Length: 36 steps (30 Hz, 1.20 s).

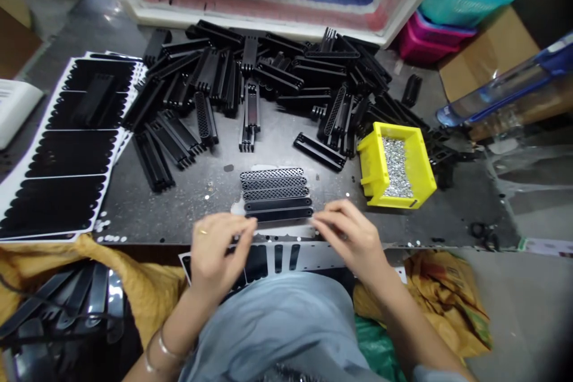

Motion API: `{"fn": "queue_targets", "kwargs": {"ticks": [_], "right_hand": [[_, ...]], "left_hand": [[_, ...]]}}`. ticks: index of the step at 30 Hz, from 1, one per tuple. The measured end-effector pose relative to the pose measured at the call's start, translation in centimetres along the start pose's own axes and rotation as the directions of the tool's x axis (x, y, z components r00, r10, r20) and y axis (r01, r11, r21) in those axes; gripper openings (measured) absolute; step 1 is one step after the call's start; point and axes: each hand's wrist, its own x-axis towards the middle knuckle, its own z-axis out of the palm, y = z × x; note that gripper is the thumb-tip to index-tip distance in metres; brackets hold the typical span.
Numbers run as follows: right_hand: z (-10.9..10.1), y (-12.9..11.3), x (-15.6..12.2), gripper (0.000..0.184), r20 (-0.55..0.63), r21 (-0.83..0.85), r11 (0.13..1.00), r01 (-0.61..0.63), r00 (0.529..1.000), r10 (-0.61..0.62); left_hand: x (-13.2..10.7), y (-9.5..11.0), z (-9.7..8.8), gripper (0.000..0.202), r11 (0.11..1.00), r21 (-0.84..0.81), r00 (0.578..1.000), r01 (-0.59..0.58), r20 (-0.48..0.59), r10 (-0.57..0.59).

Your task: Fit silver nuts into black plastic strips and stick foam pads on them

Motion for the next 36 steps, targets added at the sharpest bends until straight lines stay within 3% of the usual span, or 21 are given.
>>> {"fn": "queue_targets", "kwargs": {"ticks": [3, 7, 9, 13, 18, 21, 23, 24, 26, 28, 30, 32, 34, 36], "right_hand": [[-0.2, -0.7, -2.7, 0.024, 0.155, 0.046, 0.999, 0.015, 0.988, -0.022], [-0.4, -0.8, -4.0, 0.027, 0.075, 0.144, 0.990, 0.008, 0.997, -0.019], [-0.5, -0.8, -4.1, 0.025, 0.099, 0.102, 0.995, -0.007, 0.995, -0.003], [-0.6, -1.0, -4.4, 0.026, 0.127, -0.082, 0.988, 0.134, 0.984, -0.123], [0.0, -2.0, -3.9, 0.028, -0.079, -0.206, 0.962, 0.179, 0.977, -0.199], [0.7, -2.0, -4.0, 0.029, -0.085, -0.169, 0.963, 0.211, 0.970, -0.227], [0.4, -1.7, -4.5, 0.023, -0.010, 0.045, 0.984, 0.172, 0.985, -0.172], [0.0, -1.5, -4.7, 0.017, 0.033, 0.207, 0.974, 0.091, 0.994, -0.100], [-1.2, -1.0, -4.6, 0.007, 0.091, 0.518, 0.846, -0.127, 0.991, 0.094], [-2.1, -0.8, -3.4, 0.007, 0.075, 0.649, 0.722, -0.240, 0.965, 0.253], [-2.0, -1.1, -1.3, 0.017, -0.005, 0.542, 0.811, -0.220, 0.964, 0.265], [-0.6, -1.6, 1.5, 0.030, -0.037, 0.287, 0.952, -0.111, 0.991, 0.127], [1.6, -2.0, 4.2, 0.040, 0.015, 0.104, 0.993, 0.062, 0.998, -0.064], [3.8, -2.1, 6.3, 0.034, 0.091, 0.039, 0.979, 0.200, 0.975, -0.203]], "left_hand": [[-1.7, 2.7, 1.2, 0.028, 0.991, -0.086, 0.974, -0.104, 0.195, 0.119], [-2.0, 4.0, 2.2, 0.023, 0.994, -0.013, 0.917, -0.107, 0.385, 0.104], [-1.8, 3.8, 2.3, 0.015, 0.995, -0.009, 0.890, -0.102, 0.445, 0.095], [-1.7, 3.7, 2.3, 0.018, 0.997, -0.044, 0.874, -0.064, 0.480, 0.078], [-0.9, 5.0, 2.3, 0.020, 0.997, 0.001, 0.909, 0.080, 0.411, -0.074], [-0.3, 5.4, 2.5, 0.022, 0.993, 0.015, 0.913, 0.113, 0.394, -0.110], [-0.3, 5.2, 2.8, 0.022, 0.995, 0.060, 0.937, 0.078, 0.338, -0.093], [-0.5, 5.0, 3.0, 0.021, 0.995, 0.089, 0.953, 0.043, 0.297, -0.068], [-1.1, 4.5, 3.5, 0.020, 0.990, 0.140, 0.973, -0.036, 0.233, 0.003], [-1.5, 4.2, 3.8, 0.019, 0.983, 0.155, 0.976, -0.093, 0.211, 0.059], [-1.5, 3.8, 3.6, 0.015, 0.987, 0.132, 0.978, -0.097, 0.199, 0.069], [-0.9, 3.1, 2.7, 0.012, 0.994, 0.108, 0.989, -0.019, 0.148, 0.002], [0.1, 1.8, 1.3, 0.011, 0.985, 0.115, 0.989, 0.125, 0.068, -0.134], [1.3, 0.0, -0.1, 0.013, 0.955, 0.128, 0.962, 0.267, 0.028, -0.273]]}}
